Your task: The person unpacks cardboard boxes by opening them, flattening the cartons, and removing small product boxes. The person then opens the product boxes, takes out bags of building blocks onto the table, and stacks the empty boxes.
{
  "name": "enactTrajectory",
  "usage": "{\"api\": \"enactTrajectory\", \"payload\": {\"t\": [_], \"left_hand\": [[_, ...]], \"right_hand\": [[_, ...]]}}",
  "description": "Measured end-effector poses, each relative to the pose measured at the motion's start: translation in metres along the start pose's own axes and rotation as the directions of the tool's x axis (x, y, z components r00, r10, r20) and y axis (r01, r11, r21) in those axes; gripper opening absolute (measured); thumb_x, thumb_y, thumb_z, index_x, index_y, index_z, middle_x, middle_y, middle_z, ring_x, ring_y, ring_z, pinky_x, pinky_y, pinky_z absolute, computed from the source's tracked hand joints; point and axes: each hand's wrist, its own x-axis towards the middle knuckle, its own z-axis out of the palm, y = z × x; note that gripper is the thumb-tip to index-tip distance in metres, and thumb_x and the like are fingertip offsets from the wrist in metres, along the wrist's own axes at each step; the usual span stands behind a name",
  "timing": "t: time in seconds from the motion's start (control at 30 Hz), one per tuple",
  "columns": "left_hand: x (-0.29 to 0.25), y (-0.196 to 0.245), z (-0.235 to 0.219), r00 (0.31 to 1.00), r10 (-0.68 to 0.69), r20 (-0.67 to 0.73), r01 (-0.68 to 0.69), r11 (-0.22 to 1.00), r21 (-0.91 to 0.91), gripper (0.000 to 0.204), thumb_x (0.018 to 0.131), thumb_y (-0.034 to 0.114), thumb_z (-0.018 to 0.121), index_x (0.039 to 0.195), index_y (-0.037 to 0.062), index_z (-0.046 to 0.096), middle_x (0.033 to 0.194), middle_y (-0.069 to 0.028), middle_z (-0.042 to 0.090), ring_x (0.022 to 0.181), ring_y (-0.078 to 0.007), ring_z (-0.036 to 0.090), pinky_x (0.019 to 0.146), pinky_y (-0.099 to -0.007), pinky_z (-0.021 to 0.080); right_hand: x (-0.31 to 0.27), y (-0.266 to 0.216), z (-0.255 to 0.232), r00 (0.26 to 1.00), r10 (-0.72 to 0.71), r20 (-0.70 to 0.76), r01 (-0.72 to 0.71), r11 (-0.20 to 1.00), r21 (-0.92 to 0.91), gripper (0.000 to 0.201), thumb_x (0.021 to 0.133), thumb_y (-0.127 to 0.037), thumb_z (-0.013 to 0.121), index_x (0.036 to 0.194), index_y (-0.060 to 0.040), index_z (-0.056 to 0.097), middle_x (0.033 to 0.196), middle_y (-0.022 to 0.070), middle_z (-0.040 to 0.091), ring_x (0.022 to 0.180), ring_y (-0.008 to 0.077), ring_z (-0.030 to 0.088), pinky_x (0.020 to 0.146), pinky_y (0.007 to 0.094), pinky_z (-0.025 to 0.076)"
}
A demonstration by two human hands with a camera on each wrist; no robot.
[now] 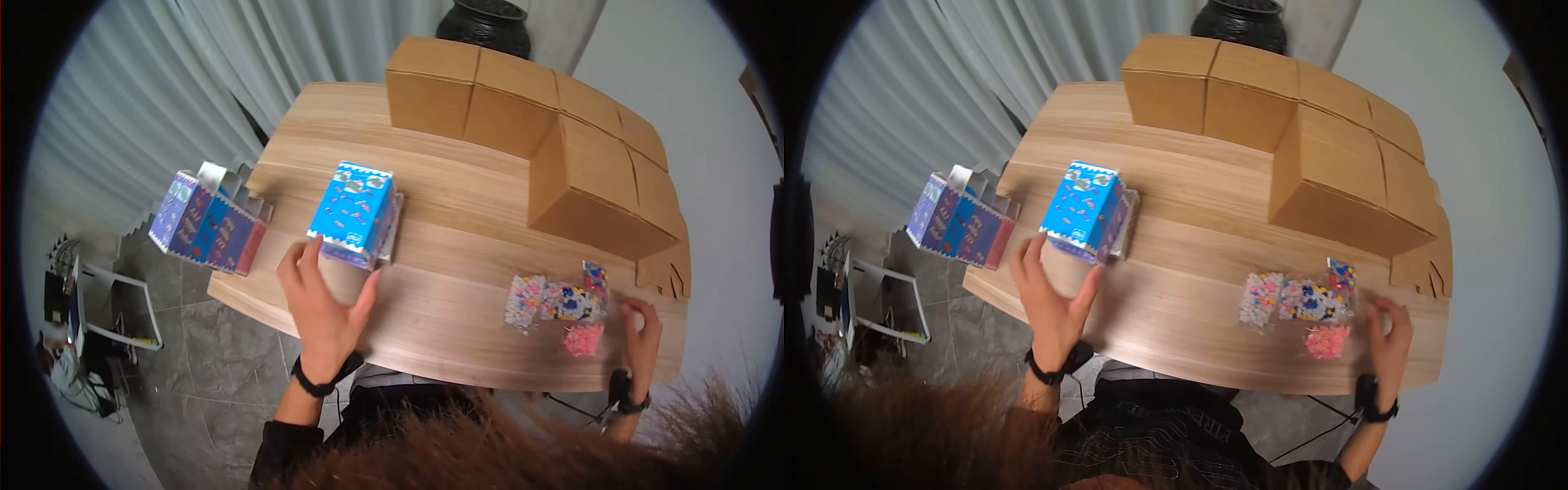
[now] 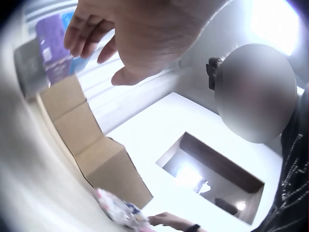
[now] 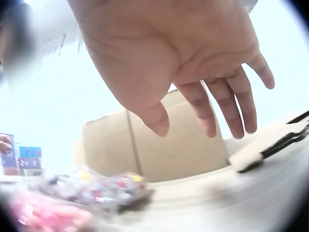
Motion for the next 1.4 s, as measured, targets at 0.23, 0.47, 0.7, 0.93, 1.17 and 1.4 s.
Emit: {"api": "enactTrajectory", "payload": {"t": [0.23,0.47,0.7,0.93,1.17,1.4], "left_hand": [[0.032,-0.024,0.017,0.99,-0.008,0.138,-0.01,0.992,0.129,0.079,0.075,0.025,0.089,0.138,-0.0043,0.051,0.126,-0.024,0.058,0.118,-0.0413,0.054,0.102,-0.0483,0.045],[-0.023,-0.032,-0.025,0.982,0.133,0.131,-0.061,0.891,-0.449,0.088,0.067,0.015,0.089,0.143,-0.0022,0.048,0.137,-0.025,0.056,0.125,-0.0383,0.058,0.106,-0.0454,0.047],[-0.095,-0.019,-0.009,0.887,0.171,0.428,0.112,0.821,-0.56,0.098,0.063,0.007,0.086,0.149,-0.0032,0.041,0.142,-0.0278,0.052,0.13,-0.0428,0.055,0.11,-0.0495,0.046],[-0.089,-0.02,-0.005,0.869,0.309,0.386,-0.146,0.906,-0.398,0.092,0.061,0.001,0.088,0.144,-0.0038,0.049,0.14,-0.0251,0.054,0.129,-0.0463,0.055,0.108,-0.0515,0.048],[-0.087,-0.023,-0.001,0.833,0.394,0.388,-0.244,0.891,-0.382,0.095,0.061,0.004,0.089,0.146,-0.0024,0.047,0.141,-0.0268,0.053,0.131,-0.048,0.054,0.111,-0.0543,0.046],[-0.091,-0.027,0.007,0.856,0.285,0.431,-0.049,0.875,-0.482,0.095,0.059,0.001,0.084,0.146,-0.0019,0.048,0.143,-0.0259,0.052,0.134,-0.0471,0.053,0.112,-0.0533,0.044]], "right_hand": [[-0.07,-0.124,0.055,0.919,-0.362,0.158,0.297,0.897,0.328,0.032,0.08,-0.006,0.081,0.111,-0.005,0.073,0.114,0.0121,0.073,0.111,0.0352,0.068,0.116,0.0547,0.041],[-0.088,-0.176,0.074,0.875,-0.423,0.236,0.232,0.794,0.562,0.034,0.082,-0.005,0.079,0.115,-0.0037,0.071,0.115,0.0152,0.073,0.113,0.0363,0.068,0.107,0.0481,0.049],[-0.08,-0.214,0.087,0.862,-0.436,0.259,0.081,0.622,0.779,0.051,0.087,-0.005,0.077,0.135,-0.002,0.061,0.118,0.0195,0.071,0.106,0.0375,0.071,0.093,0.0402,0.056],[-0.078,-0.226,0.088,0.817,-0.5,0.287,0.225,0.735,0.639,0.056,0.087,-0.007,0.079,0.138,0.0011,0.058,0.122,0.0204,0.068,0.101,0.0364,0.071,0.085,0.0412,0.058],[-0.091,-0.236,0.084,0.885,-0.401,0.237,0.224,0.813,0.538,0.06,0.084,-0.003,0.078,0.14,0.002,0.058,0.121,0.02,0.068,0.098,0.0344,0.072,0.079,0.0386,0.06],[-0.092,-0.222,0.094,0.9,-0.432,0.061,0.31,0.732,0.607,0.059,0.084,-0.002,0.077,0.14,-0.0004,0.059,0.109,0.0165,0.072,0.086,0.03,0.074,0.07,0.0385,0.059]]}}
